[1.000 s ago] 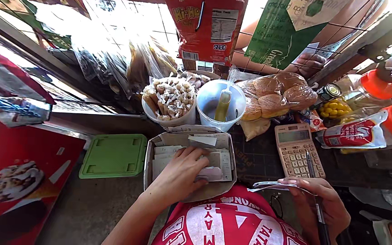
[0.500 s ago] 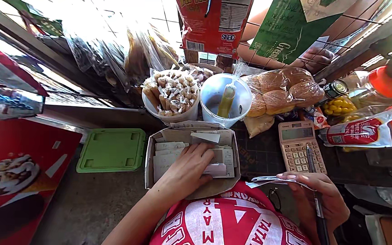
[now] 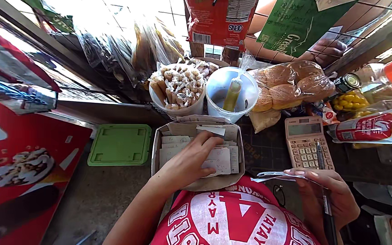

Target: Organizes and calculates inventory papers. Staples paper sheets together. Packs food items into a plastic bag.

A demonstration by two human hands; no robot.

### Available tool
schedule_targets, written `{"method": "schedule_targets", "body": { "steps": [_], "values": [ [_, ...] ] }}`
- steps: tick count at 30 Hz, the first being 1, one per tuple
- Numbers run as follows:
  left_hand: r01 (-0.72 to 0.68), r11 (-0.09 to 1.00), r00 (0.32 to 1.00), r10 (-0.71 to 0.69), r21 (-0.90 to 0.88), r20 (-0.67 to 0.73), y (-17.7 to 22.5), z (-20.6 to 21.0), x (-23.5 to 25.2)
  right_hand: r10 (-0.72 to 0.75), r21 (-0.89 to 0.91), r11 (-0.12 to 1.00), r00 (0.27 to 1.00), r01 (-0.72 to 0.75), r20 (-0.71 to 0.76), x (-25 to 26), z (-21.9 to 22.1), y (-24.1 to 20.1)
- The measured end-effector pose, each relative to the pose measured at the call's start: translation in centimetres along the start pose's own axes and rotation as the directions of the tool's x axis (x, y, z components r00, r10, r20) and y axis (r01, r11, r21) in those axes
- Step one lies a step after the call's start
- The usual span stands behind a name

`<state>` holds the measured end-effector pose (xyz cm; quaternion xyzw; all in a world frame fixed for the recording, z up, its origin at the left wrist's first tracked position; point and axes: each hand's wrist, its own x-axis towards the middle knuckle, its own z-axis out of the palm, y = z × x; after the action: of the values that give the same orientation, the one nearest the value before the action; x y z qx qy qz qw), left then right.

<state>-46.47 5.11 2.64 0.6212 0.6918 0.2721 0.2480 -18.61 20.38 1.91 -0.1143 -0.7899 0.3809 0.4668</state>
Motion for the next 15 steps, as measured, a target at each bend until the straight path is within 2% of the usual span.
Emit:
{"method": "schedule_targets", "body": {
  "steps": [4, 8, 15],
  "values": [
    [-0.110, 0.994, 0.990, 0.111, 0.013, -0.085, 0.0, -0.3, -1.1, 0.001, 0.009, 1.000, 1.000, -0.001, -0.011, -0.1, -0.1, 0.0],
    [-0.233, 0.967, 0.969, 0.240, 0.098, -0.063, 0.2, 0.0, -2.8, 0.001, 0.004, 1.000, 1.000, -0.001, -0.011, -0.1, -0.1, 0.1],
    [-0.267, 0.954, 0.963, 0.271, 0.139, -0.010, 0.0, 0.6, -4.6, 0.006, 0.019, 1.000, 1.000, -0.006, 0.004, 0.0, 0.1, 0.0]
  ]
}}
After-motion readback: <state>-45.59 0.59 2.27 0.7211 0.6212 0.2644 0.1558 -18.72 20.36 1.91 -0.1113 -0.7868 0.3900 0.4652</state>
